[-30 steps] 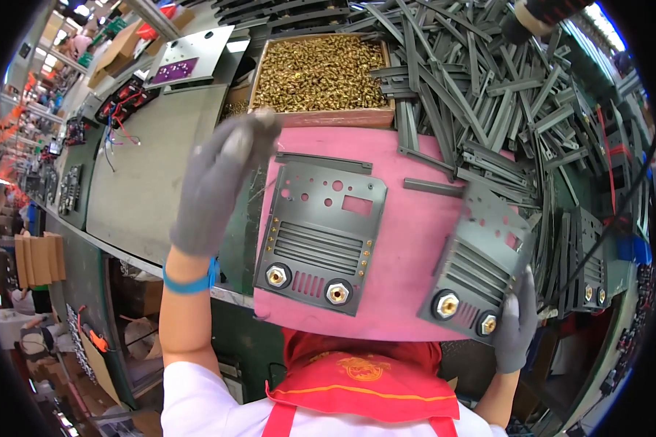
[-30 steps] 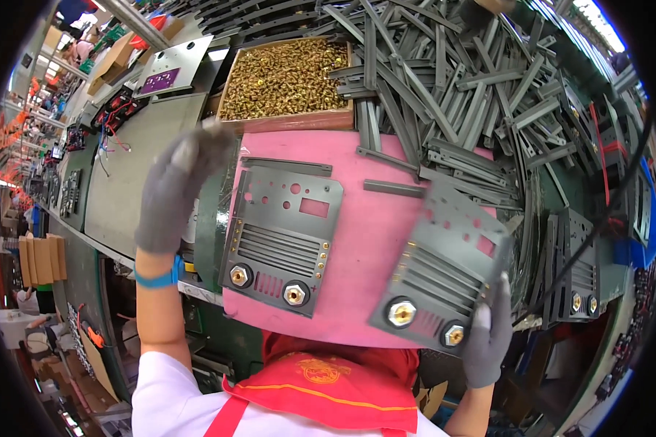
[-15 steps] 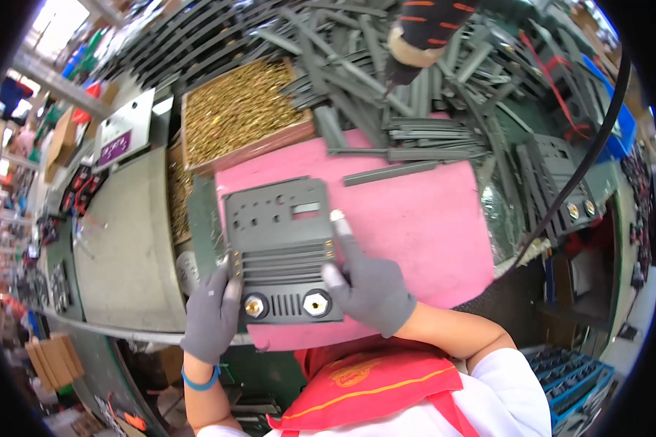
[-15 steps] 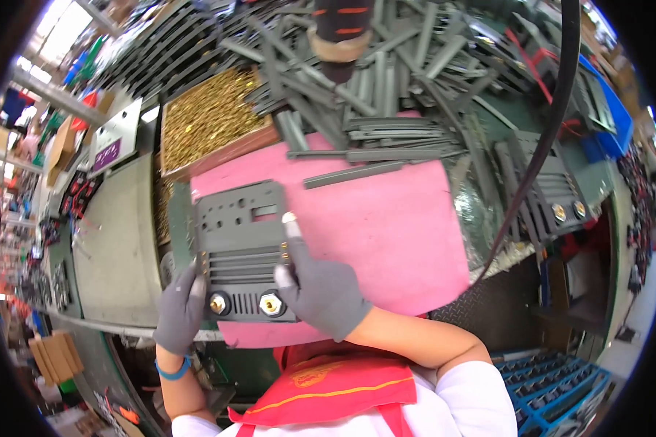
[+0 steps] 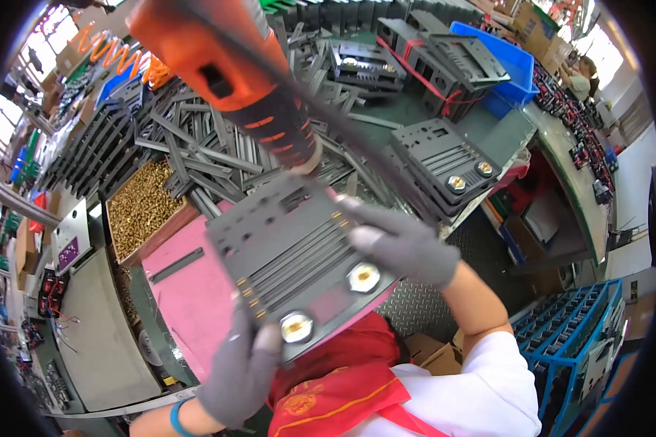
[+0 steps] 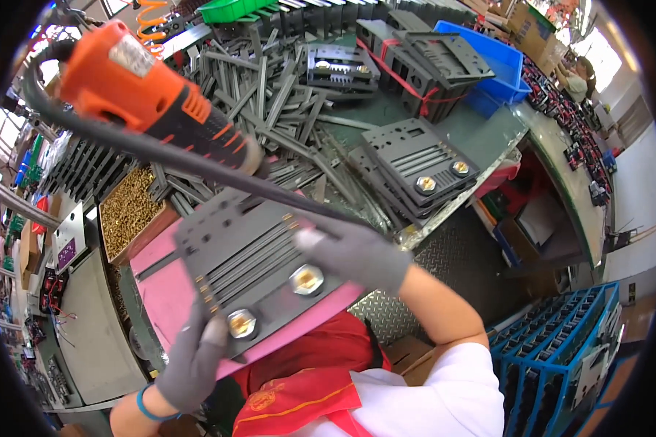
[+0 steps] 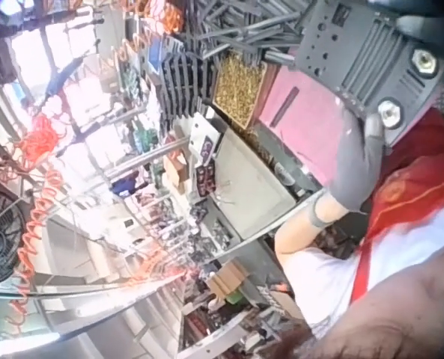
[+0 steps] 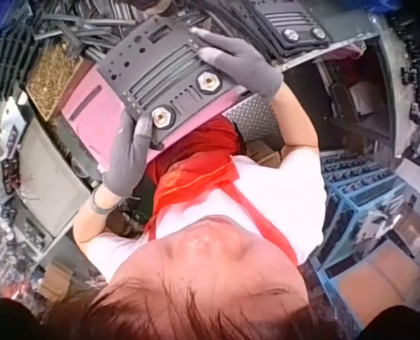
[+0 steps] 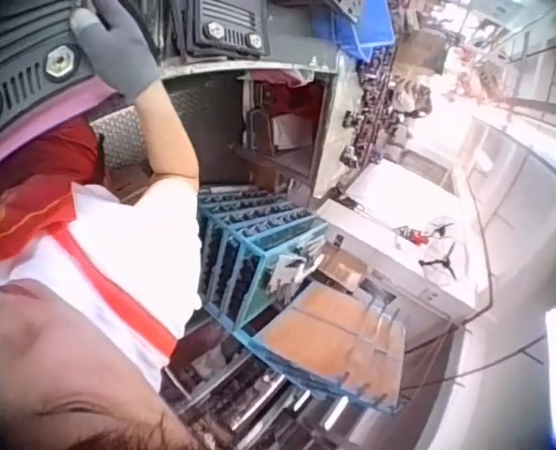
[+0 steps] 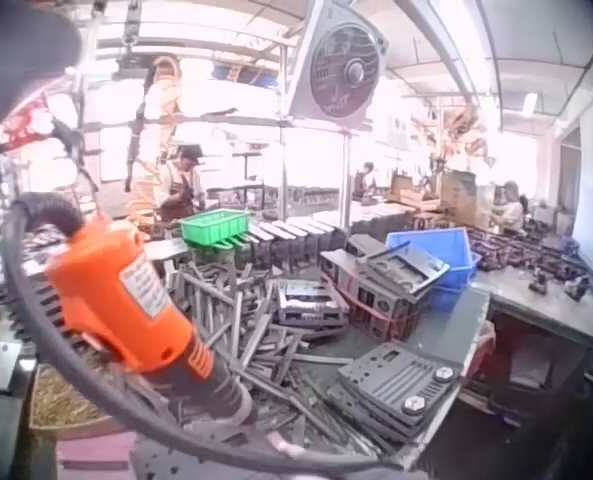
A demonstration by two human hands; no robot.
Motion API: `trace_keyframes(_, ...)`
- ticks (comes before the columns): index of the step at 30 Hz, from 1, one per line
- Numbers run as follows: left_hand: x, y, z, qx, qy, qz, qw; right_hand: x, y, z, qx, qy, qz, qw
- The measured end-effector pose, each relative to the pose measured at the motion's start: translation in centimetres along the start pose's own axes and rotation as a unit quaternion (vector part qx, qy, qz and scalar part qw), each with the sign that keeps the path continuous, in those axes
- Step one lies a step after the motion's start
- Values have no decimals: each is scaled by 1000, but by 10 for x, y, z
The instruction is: Assemble metal plates and components into a housing using an electric screwdriver.
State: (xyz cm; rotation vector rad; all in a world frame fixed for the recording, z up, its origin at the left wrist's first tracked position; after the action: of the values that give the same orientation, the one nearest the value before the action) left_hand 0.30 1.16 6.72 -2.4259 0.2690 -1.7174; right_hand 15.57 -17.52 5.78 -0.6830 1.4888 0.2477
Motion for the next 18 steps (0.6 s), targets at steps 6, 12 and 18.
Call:
trace_keyframes(6,53,114,97,-65,116,-54,990,-5,-155,-30,55,58,-54,995)
trace_keyframes(12,99,193,163,-128,41,-157,978,13,-254,-40,161,131,-39,977)
trace_keyframes(18,90,204,140,-189,90,-230,951,51,-305,-4,154,125,-179,964)
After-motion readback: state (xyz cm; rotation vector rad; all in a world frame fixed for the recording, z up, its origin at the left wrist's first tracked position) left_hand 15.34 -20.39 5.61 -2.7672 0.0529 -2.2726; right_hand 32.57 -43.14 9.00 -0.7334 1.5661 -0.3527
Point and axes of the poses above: each hand's wrist, its own z-axis towards the middle knuckle, its own y-axis out of the palm, x = y × z, the point moved 9 cm from there along z, towards the middle knuckle, and after that the axes turned 1 degree about z, right-handed, at the moved point
